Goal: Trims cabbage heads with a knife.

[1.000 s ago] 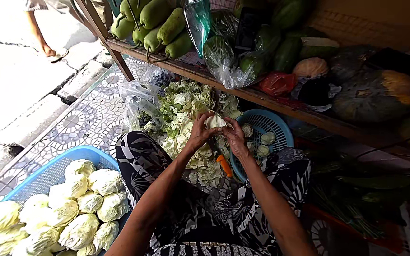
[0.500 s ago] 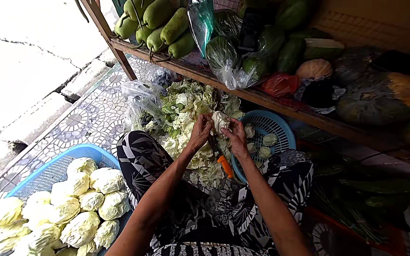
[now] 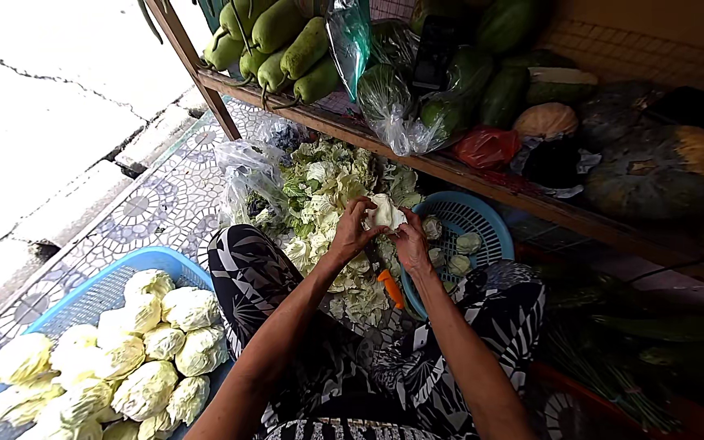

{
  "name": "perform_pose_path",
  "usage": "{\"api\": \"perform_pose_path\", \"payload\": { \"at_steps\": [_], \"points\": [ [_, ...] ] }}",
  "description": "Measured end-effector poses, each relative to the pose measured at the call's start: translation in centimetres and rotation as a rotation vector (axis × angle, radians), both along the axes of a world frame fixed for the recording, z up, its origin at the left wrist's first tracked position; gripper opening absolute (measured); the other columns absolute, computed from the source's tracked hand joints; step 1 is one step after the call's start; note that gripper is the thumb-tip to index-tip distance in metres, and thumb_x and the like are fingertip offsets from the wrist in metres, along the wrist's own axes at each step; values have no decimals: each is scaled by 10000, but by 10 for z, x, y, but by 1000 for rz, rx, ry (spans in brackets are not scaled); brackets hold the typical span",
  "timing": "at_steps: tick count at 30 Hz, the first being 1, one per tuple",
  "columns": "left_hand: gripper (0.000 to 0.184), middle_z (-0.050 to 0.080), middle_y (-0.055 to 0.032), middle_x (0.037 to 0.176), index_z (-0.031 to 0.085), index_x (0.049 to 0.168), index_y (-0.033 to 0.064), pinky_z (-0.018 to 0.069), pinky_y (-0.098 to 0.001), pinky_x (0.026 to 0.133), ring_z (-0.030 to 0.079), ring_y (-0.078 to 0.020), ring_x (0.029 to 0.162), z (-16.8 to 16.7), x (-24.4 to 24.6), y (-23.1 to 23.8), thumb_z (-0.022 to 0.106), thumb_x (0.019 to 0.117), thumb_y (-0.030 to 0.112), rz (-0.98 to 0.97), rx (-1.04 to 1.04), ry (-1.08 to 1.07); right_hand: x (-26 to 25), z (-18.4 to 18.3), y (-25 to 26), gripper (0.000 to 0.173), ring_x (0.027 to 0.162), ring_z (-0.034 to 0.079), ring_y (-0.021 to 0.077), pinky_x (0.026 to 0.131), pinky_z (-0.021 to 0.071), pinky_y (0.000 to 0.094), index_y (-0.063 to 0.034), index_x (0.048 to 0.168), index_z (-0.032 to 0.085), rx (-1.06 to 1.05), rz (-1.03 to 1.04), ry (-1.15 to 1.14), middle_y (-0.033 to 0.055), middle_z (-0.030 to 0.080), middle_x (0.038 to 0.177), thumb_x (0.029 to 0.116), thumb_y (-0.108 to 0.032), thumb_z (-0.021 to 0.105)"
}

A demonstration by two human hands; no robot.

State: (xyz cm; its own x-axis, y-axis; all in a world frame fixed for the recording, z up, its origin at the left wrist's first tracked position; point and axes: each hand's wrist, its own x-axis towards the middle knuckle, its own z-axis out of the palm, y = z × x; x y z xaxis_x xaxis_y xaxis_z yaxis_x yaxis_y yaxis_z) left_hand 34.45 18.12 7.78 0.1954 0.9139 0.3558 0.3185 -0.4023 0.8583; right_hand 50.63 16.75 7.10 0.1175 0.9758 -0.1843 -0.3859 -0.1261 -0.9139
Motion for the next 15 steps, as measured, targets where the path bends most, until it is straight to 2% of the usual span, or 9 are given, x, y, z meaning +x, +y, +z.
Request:
{"api": "perform_pose_path", "payload": {
  "at_steps": [3,6,10,15],
  "points": [
    [567,543,-265,1360,597,1195,-80,561,-447,945,630,-332,1152,-5,7,0,859,815,248,-6,-28,24,1,1,-1,395,1058,629,226,847,559,394,-29,1402,440,-25,-40,9,152,586,1247,1035,-124,331],
    [535,553,-310,1354,621,1168,-117,540,-428,987,625,-356,1179,-1,8,-3,837,827,234,-33,2,30,-3,1,-2,405,1018,643,164,824,578,352,-8,1407,375,6,-18,-66,117,586,1204,1072,-237,378],
    [459,590,-325,1276,642,1115,-121,498,-488,1032,584,-431,1220,8,7,-8,847,811,155,-10,79,46,-14,5,-9,532,942,604,74,766,558,269,-5,1440,297,12,-40,-185,89,491,1172,989,-107,561],
    [395,598,-325,1237,653,1091,-116,494,-494,1029,583,-441,1200,6,6,-7,828,817,110,-43,102,16,-17,6,-9,524,955,583,23,776,547,241,-3,1427,279,6,-64,-189,57,469,1156,990,-78,559]
  ]
}}
